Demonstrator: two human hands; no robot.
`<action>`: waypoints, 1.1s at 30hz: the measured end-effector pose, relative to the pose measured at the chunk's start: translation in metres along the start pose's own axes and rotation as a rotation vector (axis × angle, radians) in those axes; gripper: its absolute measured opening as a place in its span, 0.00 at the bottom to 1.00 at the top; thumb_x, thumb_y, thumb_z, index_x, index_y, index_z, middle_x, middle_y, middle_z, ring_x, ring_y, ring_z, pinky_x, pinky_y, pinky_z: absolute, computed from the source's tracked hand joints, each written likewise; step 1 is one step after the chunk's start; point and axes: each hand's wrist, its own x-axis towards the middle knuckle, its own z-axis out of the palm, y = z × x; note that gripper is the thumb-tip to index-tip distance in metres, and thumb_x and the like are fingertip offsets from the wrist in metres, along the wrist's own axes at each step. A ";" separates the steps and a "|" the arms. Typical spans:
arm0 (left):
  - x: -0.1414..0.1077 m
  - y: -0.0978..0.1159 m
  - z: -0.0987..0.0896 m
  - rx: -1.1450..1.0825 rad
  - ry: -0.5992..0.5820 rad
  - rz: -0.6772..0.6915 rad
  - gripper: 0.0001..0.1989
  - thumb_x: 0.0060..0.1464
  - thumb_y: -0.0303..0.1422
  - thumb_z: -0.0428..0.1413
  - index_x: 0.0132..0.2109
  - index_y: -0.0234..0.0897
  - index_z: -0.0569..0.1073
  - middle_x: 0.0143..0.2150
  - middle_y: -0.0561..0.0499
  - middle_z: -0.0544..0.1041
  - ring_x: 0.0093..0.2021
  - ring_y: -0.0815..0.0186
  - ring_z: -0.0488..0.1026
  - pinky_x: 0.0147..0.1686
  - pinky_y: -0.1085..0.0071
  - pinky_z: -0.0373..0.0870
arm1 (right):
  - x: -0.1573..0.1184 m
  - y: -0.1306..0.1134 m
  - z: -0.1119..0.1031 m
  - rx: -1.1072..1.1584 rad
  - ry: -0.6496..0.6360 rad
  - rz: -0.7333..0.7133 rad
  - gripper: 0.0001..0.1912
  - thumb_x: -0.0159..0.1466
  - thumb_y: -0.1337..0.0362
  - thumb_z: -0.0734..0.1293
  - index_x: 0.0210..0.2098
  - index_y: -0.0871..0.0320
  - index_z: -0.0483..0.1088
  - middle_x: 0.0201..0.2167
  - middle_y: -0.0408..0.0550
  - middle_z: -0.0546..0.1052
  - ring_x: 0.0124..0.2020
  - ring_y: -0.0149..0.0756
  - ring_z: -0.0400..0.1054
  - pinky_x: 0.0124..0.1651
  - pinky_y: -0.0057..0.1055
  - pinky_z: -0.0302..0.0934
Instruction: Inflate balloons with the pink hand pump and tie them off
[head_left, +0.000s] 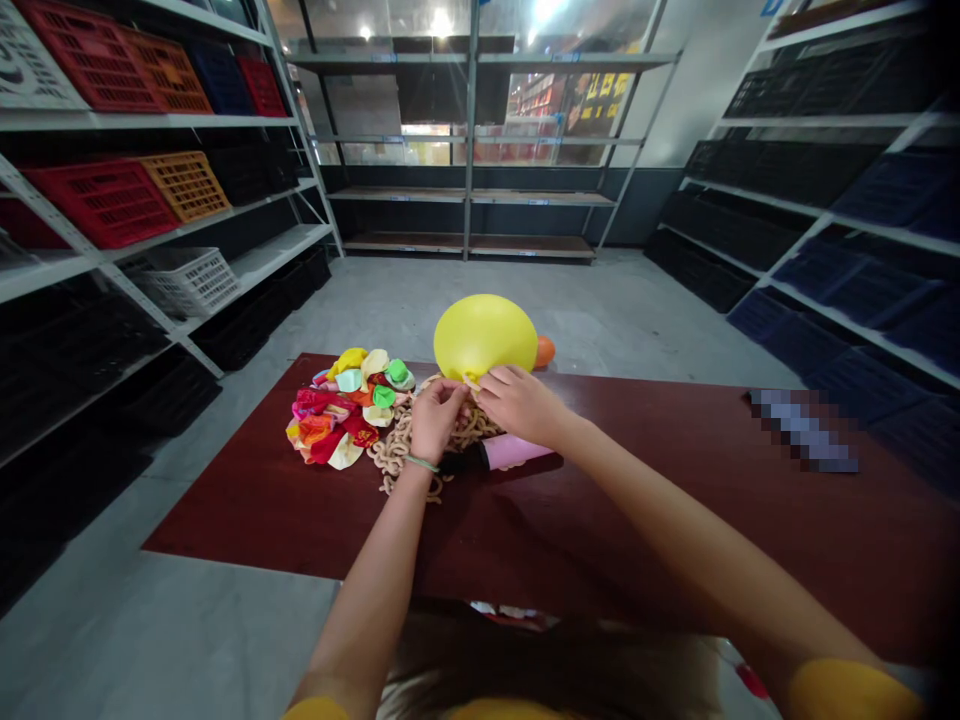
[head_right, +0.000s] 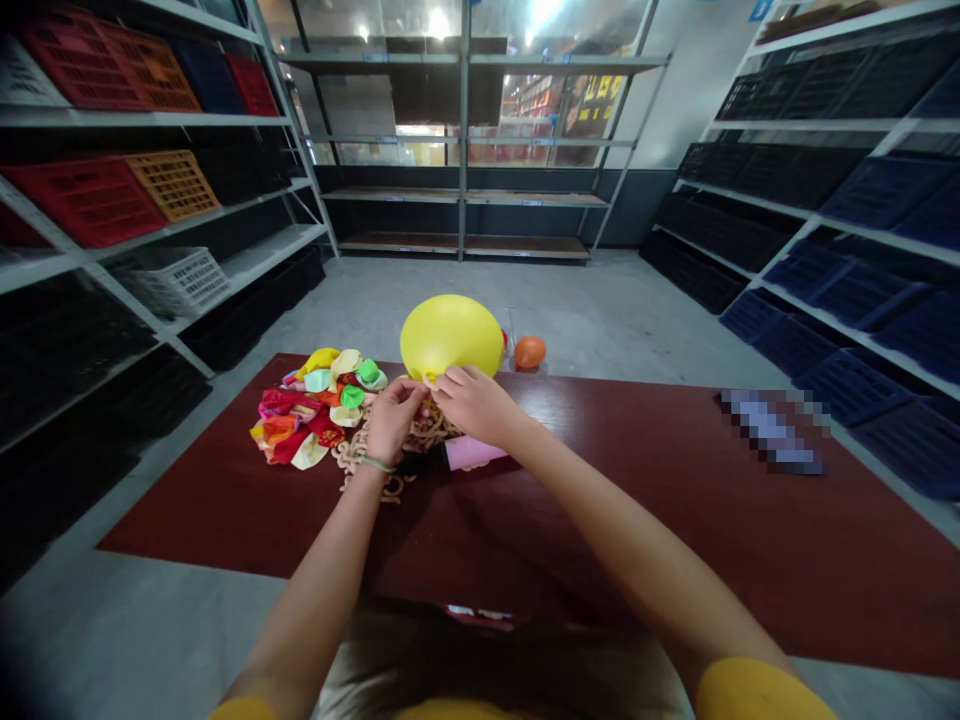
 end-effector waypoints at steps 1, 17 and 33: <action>0.000 0.000 0.000 -0.012 0.007 0.006 0.11 0.52 0.40 0.60 0.35 0.36 0.71 0.26 0.53 0.75 0.19 0.71 0.67 0.19 0.74 0.63 | 0.000 0.000 -0.001 0.003 -0.006 -0.023 0.13 0.68 0.68 0.57 0.43 0.57 0.73 0.39 0.52 0.74 0.44 0.43 0.59 0.42 0.38 0.53; -0.013 0.007 0.010 0.065 -0.204 0.098 0.17 0.55 0.33 0.53 0.51 0.38 0.75 0.23 0.54 0.71 0.18 0.72 0.61 0.18 0.74 0.57 | -0.008 0.030 -0.013 0.021 0.087 0.090 0.12 0.66 0.67 0.57 0.35 0.59 0.71 0.36 0.52 0.70 0.41 0.42 0.59 0.47 0.40 0.57; -0.006 0.004 0.006 -0.084 -0.397 -0.130 0.18 0.48 0.44 0.63 0.38 0.33 0.73 0.28 0.53 0.75 0.24 0.73 0.69 0.27 0.75 0.67 | -0.008 0.027 -0.013 0.420 0.072 0.262 0.12 0.68 0.68 0.57 0.31 0.57 0.69 0.32 0.46 0.70 0.39 0.35 0.62 0.43 0.33 0.57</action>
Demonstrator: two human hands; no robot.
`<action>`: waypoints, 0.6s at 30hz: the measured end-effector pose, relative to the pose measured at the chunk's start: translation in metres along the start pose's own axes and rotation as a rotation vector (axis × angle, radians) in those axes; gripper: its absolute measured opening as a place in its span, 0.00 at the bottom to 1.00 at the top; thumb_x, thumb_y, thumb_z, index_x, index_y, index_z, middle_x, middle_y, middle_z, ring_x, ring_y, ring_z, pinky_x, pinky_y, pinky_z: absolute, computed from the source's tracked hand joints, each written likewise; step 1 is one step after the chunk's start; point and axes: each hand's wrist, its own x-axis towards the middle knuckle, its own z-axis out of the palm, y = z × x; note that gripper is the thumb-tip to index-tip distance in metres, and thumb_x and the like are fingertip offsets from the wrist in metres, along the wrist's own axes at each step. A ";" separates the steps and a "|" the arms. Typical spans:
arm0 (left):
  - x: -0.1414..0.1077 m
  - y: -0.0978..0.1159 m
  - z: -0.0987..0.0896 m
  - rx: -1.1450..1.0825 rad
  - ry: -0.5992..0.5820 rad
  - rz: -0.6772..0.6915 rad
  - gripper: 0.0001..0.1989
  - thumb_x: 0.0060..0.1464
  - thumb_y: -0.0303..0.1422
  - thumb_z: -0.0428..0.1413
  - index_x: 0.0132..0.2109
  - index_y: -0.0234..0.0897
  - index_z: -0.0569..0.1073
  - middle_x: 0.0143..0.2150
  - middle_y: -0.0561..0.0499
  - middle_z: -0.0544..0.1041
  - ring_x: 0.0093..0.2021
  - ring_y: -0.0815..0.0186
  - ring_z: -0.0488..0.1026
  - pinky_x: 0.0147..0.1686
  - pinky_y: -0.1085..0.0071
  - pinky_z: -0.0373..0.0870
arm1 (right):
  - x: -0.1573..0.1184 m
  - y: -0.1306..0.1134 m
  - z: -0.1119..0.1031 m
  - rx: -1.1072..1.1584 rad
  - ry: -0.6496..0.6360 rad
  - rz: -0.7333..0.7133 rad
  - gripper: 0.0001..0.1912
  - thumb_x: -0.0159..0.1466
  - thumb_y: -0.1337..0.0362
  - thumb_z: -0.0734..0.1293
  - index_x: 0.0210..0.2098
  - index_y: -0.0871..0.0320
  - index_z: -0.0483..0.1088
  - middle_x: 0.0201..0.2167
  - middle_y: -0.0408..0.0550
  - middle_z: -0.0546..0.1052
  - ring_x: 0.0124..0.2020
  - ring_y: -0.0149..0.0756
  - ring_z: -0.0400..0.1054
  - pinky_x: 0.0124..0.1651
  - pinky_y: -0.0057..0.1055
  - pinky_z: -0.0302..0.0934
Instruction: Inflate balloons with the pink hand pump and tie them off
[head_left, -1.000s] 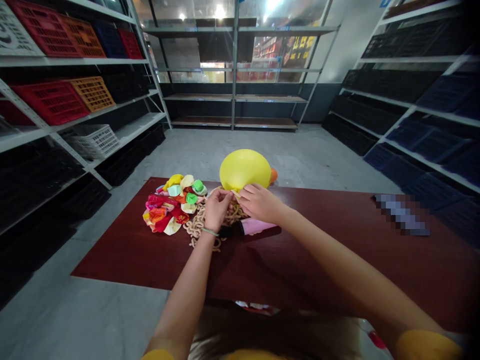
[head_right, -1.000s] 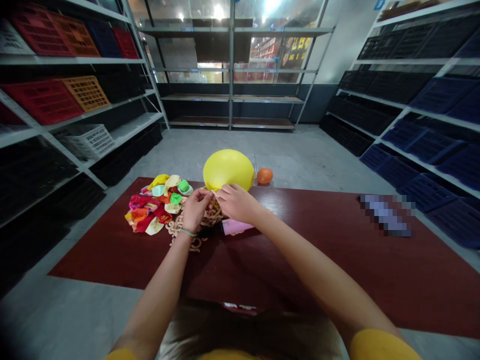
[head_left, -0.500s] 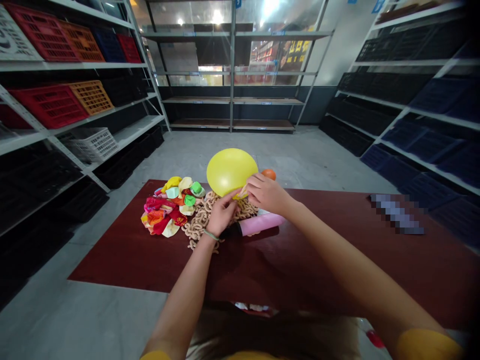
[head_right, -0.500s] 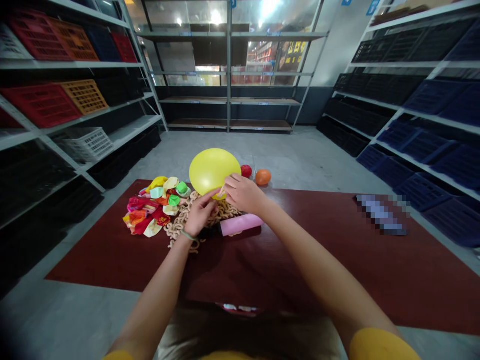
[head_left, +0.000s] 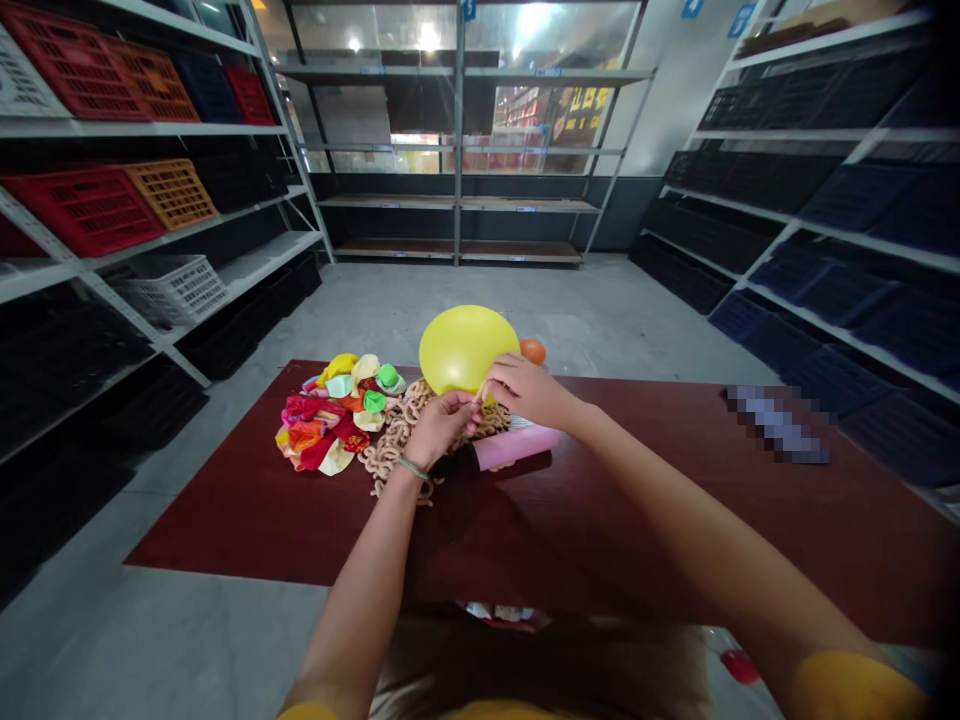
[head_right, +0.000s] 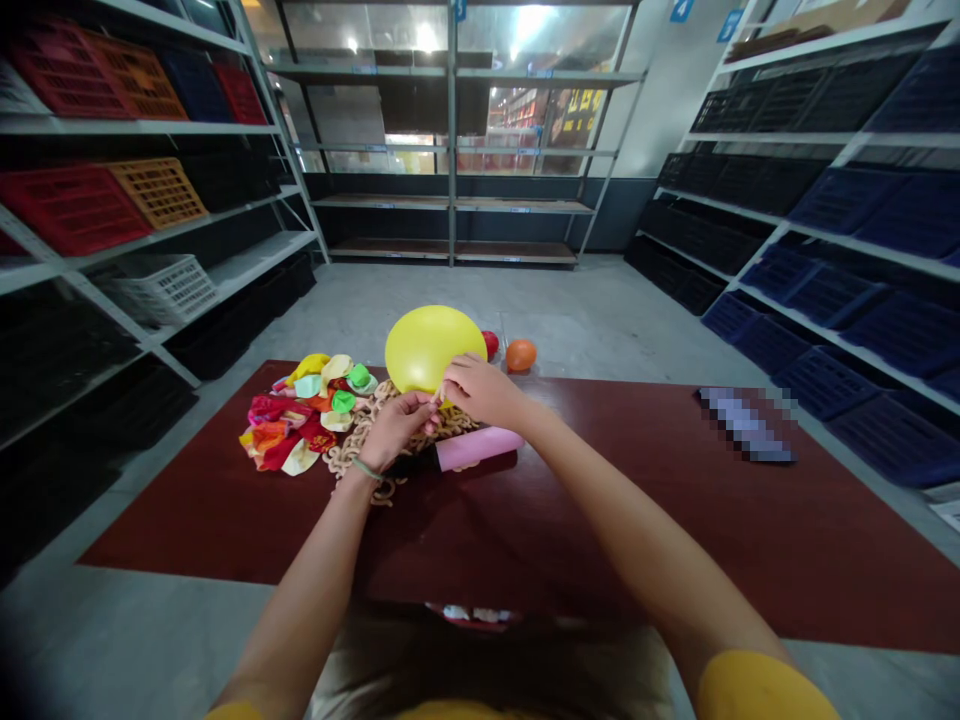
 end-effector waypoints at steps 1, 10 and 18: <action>0.000 -0.001 0.000 0.025 -0.007 0.004 0.18 0.49 0.45 0.62 0.38 0.33 0.73 0.28 0.53 0.75 0.23 0.73 0.69 0.26 0.75 0.66 | 0.000 0.001 0.000 -0.001 -0.004 0.002 0.12 0.68 0.67 0.57 0.30 0.57 0.68 0.31 0.45 0.70 0.38 0.35 0.62 0.42 0.33 0.56; -0.009 -0.008 0.013 0.905 0.150 0.382 0.12 0.60 0.38 0.54 0.31 0.36 0.73 0.27 0.49 0.75 0.28 0.66 0.72 0.30 0.72 0.64 | 0.004 -0.018 0.003 -0.171 -0.037 0.087 0.19 0.68 0.57 0.63 0.24 0.59 0.71 0.27 0.49 0.72 0.32 0.35 0.63 0.34 0.34 0.50; -0.010 -0.019 0.018 1.187 0.272 0.582 0.13 0.62 0.34 0.52 0.32 0.33 0.73 0.28 0.45 0.76 0.28 0.63 0.73 0.29 0.70 0.64 | 0.003 -0.035 0.010 -0.150 -0.028 0.138 0.21 0.68 0.55 0.61 0.23 0.59 0.71 0.26 0.48 0.72 0.30 0.32 0.62 0.31 0.33 0.47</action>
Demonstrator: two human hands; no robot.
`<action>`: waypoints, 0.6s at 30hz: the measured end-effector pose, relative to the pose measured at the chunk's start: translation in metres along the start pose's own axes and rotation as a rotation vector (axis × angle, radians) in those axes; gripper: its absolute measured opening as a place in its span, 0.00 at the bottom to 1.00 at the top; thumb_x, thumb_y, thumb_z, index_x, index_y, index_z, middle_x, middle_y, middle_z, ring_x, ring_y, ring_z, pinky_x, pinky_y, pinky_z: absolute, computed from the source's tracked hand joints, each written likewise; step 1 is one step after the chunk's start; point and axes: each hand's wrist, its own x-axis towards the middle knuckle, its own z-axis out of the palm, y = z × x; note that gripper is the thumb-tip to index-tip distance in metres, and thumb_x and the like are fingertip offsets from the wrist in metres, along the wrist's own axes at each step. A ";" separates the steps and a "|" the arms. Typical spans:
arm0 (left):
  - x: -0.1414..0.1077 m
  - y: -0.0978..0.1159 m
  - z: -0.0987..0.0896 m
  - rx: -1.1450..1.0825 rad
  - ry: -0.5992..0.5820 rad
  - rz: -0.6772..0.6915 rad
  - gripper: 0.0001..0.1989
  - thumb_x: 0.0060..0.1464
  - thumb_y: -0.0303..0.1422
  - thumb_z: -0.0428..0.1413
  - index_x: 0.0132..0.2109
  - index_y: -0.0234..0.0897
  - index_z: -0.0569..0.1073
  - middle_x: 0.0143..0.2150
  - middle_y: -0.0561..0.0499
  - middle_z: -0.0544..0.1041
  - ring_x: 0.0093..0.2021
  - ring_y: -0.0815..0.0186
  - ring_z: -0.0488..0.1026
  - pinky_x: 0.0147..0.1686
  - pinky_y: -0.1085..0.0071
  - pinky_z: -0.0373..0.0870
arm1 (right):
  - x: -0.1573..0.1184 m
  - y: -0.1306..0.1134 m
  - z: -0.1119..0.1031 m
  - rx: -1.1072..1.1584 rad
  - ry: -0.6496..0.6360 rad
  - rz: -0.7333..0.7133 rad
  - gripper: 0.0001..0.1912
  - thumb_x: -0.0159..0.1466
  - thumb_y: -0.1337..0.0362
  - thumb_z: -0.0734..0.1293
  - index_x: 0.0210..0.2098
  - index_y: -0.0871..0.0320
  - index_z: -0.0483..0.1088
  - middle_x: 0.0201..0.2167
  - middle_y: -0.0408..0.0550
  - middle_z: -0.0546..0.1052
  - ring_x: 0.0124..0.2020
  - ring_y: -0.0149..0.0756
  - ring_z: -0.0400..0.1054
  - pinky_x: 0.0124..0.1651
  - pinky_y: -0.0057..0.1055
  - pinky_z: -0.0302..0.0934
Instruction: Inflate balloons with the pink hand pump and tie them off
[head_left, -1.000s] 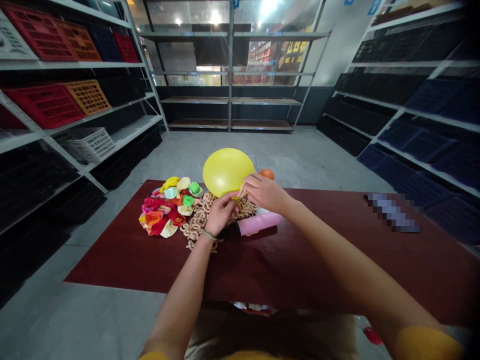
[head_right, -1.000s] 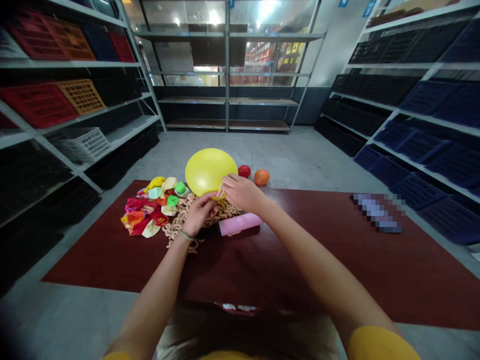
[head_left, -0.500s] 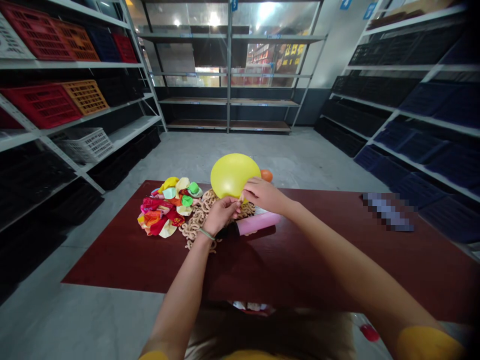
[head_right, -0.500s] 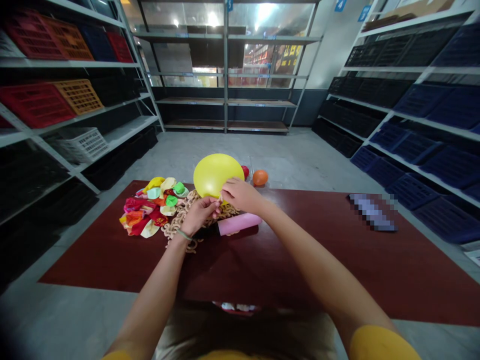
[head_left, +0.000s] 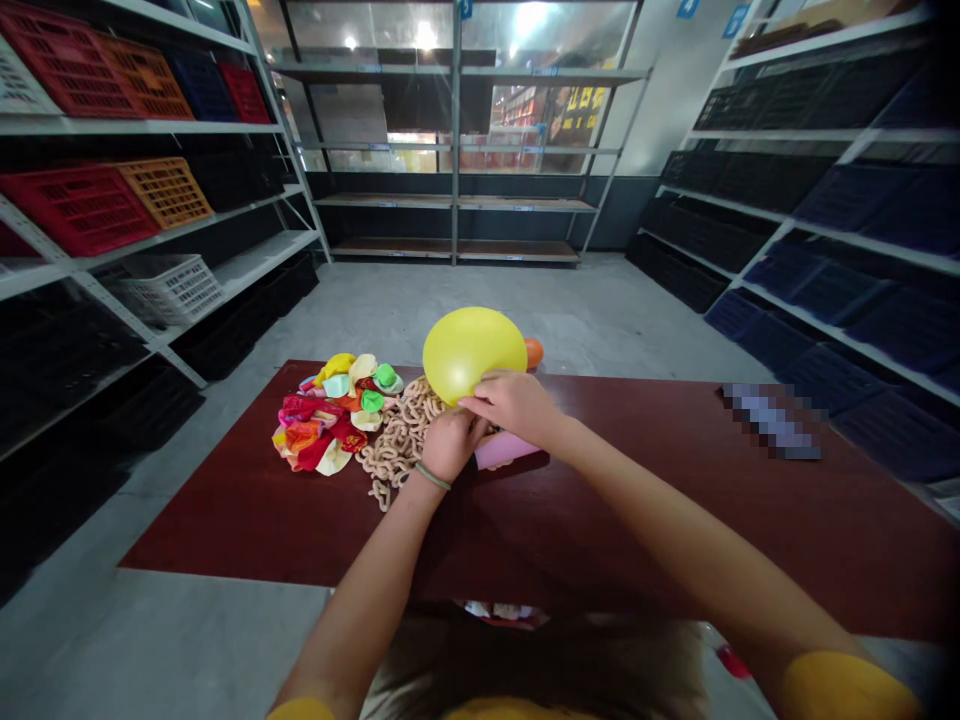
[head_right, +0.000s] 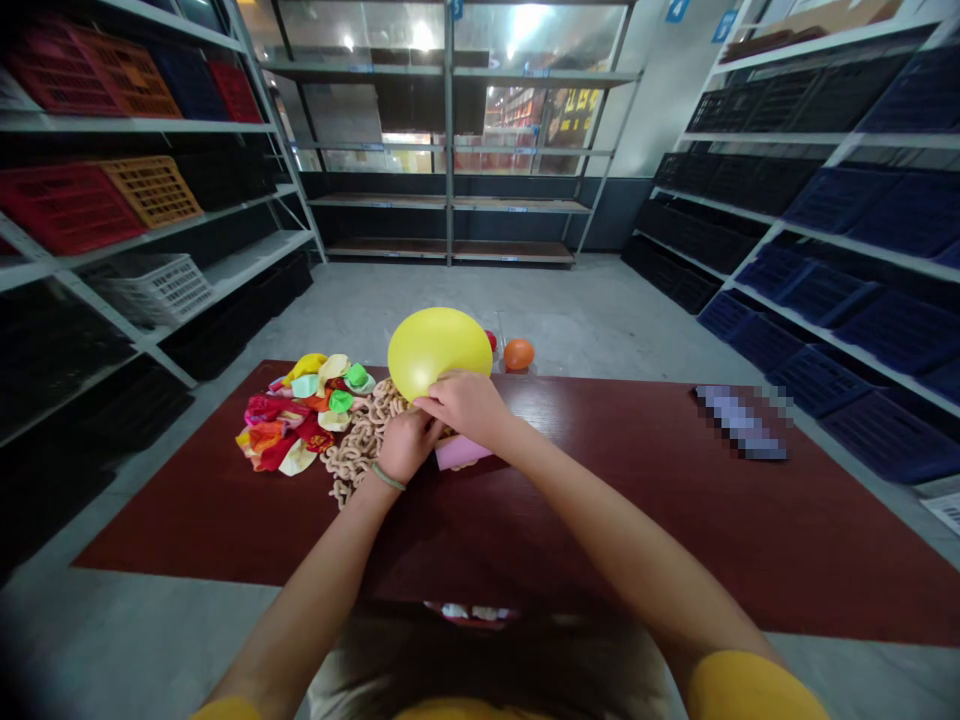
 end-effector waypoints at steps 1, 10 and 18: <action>0.000 0.001 -0.001 -0.015 0.002 0.001 0.14 0.63 0.34 0.51 0.31 0.33 0.73 0.28 0.45 0.76 0.28 0.64 0.73 0.30 0.70 0.64 | -0.001 0.001 -0.002 0.030 -0.008 0.009 0.21 0.69 0.56 0.61 0.23 0.59 0.70 0.26 0.47 0.72 0.29 0.32 0.62 0.31 0.32 0.47; 0.007 0.004 -0.013 -0.418 -0.068 -0.160 0.19 0.67 0.38 0.44 0.32 0.36 0.72 0.27 0.51 0.74 0.30 0.67 0.71 0.34 0.72 0.63 | -0.009 0.025 -0.009 0.474 -0.044 0.053 0.09 0.68 0.67 0.60 0.40 0.56 0.72 0.39 0.45 0.78 0.39 0.32 0.69 0.41 0.29 0.59; 0.009 0.004 -0.009 -0.760 -0.141 -0.398 0.18 0.63 0.40 0.45 0.33 0.35 0.72 0.28 0.51 0.74 0.28 0.68 0.70 0.30 0.73 0.66 | -0.026 0.027 0.013 0.075 0.195 0.001 0.12 0.70 0.64 0.56 0.37 0.57 0.69 0.36 0.50 0.71 0.41 0.41 0.62 0.46 0.37 0.58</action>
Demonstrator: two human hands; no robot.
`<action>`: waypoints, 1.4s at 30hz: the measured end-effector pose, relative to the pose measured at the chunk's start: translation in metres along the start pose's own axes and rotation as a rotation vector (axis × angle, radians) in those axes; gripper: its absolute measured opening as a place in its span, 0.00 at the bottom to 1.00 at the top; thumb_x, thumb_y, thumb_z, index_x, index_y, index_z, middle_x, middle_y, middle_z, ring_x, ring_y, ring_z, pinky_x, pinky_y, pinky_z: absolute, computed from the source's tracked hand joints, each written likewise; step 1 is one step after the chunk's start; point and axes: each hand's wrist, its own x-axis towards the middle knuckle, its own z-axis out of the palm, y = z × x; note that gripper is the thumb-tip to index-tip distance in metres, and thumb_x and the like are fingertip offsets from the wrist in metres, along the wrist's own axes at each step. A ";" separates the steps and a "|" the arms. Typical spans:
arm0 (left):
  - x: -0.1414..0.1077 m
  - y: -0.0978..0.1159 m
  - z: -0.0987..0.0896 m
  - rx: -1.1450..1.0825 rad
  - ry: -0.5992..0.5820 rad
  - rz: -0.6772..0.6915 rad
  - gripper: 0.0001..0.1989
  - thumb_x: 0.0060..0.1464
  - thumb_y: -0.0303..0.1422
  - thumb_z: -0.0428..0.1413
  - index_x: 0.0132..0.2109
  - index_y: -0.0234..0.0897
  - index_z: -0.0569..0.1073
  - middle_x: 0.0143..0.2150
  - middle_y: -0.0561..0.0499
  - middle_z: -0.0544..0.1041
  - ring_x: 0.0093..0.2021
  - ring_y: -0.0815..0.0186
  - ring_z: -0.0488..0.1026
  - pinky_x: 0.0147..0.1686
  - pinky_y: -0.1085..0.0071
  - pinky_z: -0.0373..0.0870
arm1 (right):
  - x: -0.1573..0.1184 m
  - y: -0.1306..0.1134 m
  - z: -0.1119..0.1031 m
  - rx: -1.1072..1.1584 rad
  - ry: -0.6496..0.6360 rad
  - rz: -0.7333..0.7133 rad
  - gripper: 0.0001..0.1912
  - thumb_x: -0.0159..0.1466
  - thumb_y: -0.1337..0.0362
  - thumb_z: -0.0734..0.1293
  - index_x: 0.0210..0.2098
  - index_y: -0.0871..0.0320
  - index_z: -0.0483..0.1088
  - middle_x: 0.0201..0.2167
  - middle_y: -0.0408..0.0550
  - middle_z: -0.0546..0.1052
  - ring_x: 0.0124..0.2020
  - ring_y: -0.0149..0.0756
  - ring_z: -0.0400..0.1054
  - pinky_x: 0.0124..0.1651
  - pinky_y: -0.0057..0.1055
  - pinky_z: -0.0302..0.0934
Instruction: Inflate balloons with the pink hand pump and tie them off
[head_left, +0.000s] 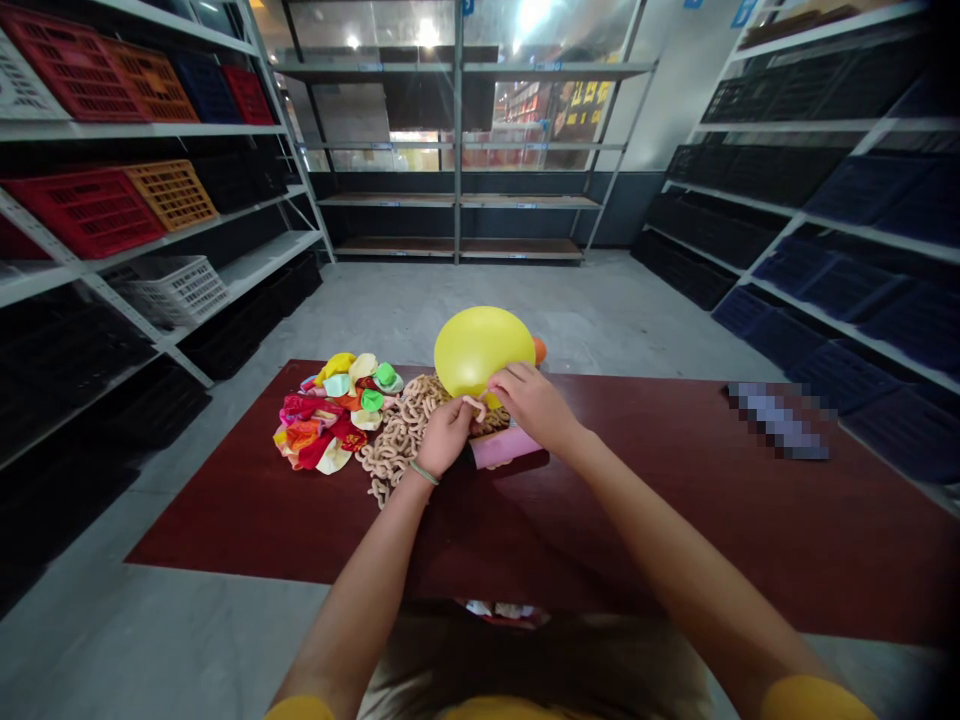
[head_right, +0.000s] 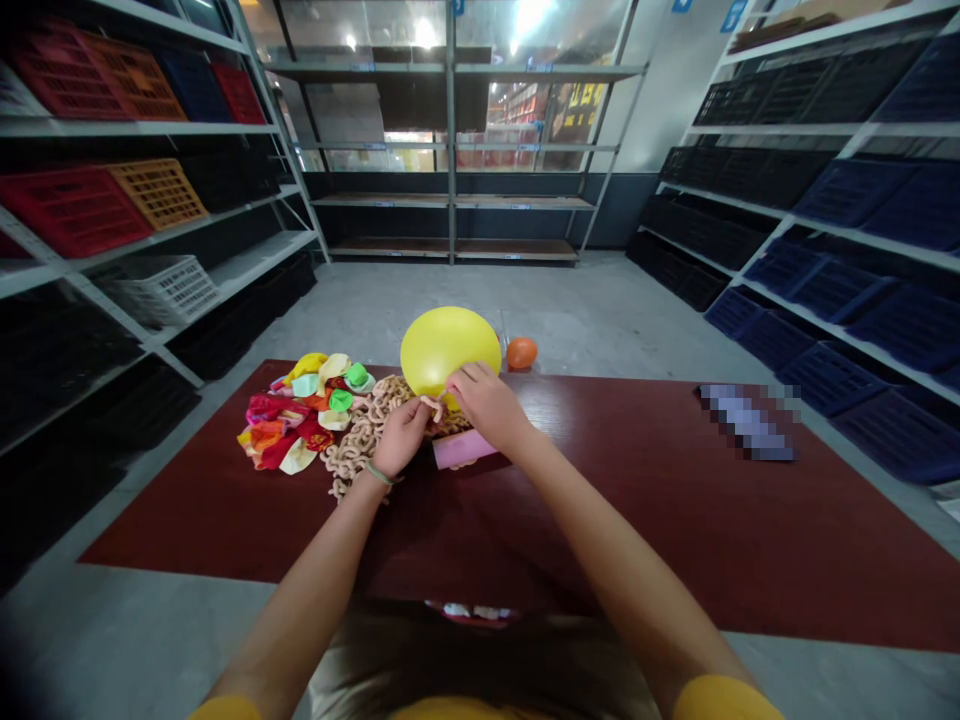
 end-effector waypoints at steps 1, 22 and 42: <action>0.001 -0.001 0.000 -0.053 -0.006 -0.029 0.17 0.62 0.40 0.46 0.33 0.35 0.73 0.28 0.51 0.74 0.28 0.68 0.71 0.30 0.73 0.67 | -0.003 -0.001 0.003 -0.030 0.031 0.020 0.13 0.70 0.65 0.55 0.37 0.57 0.69 0.37 0.52 0.71 0.42 0.42 0.62 0.46 0.38 0.58; -0.003 -0.010 0.008 0.043 -0.096 0.013 0.10 0.58 0.38 0.56 0.41 0.36 0.74 0.37 0.49 0.78 0.35 0.66 0.74 0.36 0.72 0.70 | -0.055 0.010 0.024 0.377 0.210 0.218 0.09 0.69 0.62 0.60 0.43 0.52 0.71 0.39 0.48 0.73 0.45 0.39 0.65 0.49 0.38 0.62; -0.013 -0.013 0.010 0.453 0.079 0.232 0.05 0.54 0.33 0.58 0.39 0.38 0.73 0.30 0.53 0.77 0.28 0.70 0.73 0.30 0.75 0.67 | -0.055 0.000 0.035 0.114 0.107 0.086 0.05 0.66 0.67 0.60 0.34 0.54 0.65 0.33 0.48 0.72 0.38 0.38 0.64 0.42 0.33 0.58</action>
